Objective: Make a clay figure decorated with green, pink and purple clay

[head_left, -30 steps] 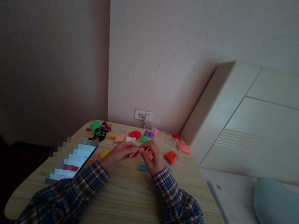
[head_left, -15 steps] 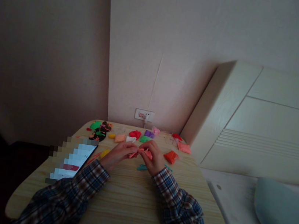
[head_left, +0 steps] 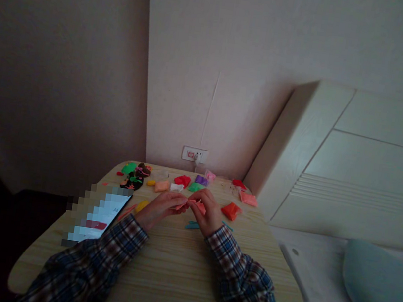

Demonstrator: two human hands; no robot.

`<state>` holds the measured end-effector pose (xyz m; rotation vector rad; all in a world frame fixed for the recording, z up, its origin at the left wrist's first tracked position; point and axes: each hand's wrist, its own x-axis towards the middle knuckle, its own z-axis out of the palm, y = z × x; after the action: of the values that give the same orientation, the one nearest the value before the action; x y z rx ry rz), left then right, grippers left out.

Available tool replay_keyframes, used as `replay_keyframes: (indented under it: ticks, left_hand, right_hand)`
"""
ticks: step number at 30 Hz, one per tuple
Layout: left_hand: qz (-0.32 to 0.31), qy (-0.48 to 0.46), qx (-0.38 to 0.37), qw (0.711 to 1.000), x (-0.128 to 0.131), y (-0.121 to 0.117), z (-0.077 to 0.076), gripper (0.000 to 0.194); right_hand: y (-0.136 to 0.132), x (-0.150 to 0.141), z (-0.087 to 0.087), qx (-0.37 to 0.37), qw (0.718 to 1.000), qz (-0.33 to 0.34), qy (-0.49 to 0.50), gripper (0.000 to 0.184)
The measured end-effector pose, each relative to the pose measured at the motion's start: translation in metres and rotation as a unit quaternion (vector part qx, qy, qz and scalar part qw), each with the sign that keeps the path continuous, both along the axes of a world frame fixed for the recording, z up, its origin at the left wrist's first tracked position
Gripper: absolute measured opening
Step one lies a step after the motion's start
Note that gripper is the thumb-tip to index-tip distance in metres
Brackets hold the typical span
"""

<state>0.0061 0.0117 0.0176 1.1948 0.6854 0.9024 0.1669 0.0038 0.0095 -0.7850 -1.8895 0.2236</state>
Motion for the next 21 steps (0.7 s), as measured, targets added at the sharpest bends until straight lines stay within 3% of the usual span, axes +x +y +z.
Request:
replay_keyframes:
  ticks: [21]
  left_hand:
    - [0.011,0.009,-0.027,1.0,0.0004,0.0012,-0.0031,0.025]
  right_hand:
    - [0.0023,0.0,-0.0033,0.001,1.0,-0.004,-0.021,0.007]
